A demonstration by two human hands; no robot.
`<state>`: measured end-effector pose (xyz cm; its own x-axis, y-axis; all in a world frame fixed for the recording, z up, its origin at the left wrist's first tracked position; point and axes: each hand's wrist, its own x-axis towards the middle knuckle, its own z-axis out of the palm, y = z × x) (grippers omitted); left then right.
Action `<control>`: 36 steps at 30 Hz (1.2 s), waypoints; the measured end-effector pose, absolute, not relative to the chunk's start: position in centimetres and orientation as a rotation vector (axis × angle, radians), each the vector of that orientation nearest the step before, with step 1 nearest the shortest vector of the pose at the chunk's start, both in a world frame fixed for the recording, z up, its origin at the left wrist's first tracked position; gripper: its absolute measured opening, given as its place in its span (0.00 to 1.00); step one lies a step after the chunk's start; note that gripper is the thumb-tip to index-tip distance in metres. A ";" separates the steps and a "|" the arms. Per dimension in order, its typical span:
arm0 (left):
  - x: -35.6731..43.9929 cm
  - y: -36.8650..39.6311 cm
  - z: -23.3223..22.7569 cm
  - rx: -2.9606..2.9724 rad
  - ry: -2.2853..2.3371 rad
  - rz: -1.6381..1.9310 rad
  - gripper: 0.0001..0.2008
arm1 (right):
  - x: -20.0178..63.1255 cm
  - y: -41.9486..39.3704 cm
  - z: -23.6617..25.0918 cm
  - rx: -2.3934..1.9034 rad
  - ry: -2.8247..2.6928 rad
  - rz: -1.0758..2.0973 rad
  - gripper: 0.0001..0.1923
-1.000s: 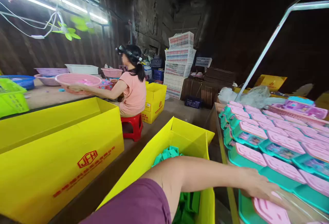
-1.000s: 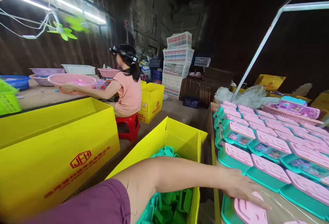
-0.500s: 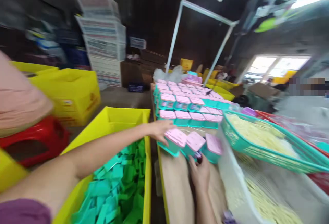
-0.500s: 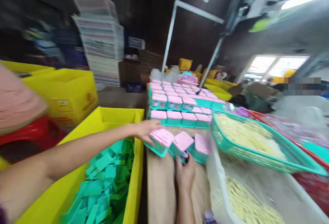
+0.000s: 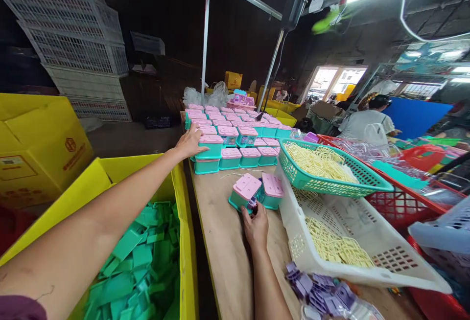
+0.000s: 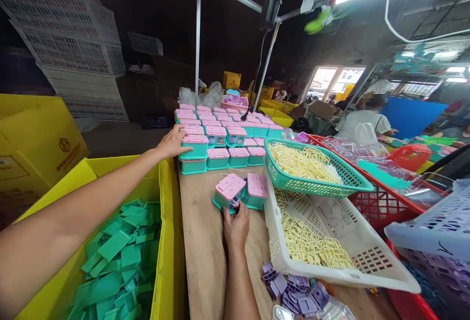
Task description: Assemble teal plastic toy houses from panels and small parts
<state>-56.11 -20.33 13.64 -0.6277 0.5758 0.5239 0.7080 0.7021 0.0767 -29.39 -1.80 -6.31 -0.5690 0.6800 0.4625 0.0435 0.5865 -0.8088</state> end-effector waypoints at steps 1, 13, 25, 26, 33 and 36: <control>-56.1 -20.2 13.1 -0.964 -2.430 -0.391 0.29 | -29.4 -1.9 -6.2 -0.574 -2.002 0.983 0.26; -50.5 -17.7 10.1 -0.982 -2.239 -0.553 0.31 | -29.1 -2.4 -5.3 -0.594 -2.065 0.963 0.21; -43.2 -10.8 9.4 -1.871 -2.719 -0.219 0.40 | -28.8 -2.0 -4.5 -0.616 -1.788 1.116 0.18; -43.5 -10.8 9.9 -2.014 -2.670 -0.186 0.42 | -28.9 -1.9 -4.7 -0.645 -1.763 1.117 0.19; -42.5 -13.6 10.8 -1.563 -2.803 -0.146 0.37 | -29.0 -2.0 -4.5 -0.630 -1.771 1.296 0.27; -41.2 -14.4 9.8 -1.563 -2.772 -0.153 0.33 | -28.6 -2.3 -3.9 -0.504 -1.840 1.275 0.24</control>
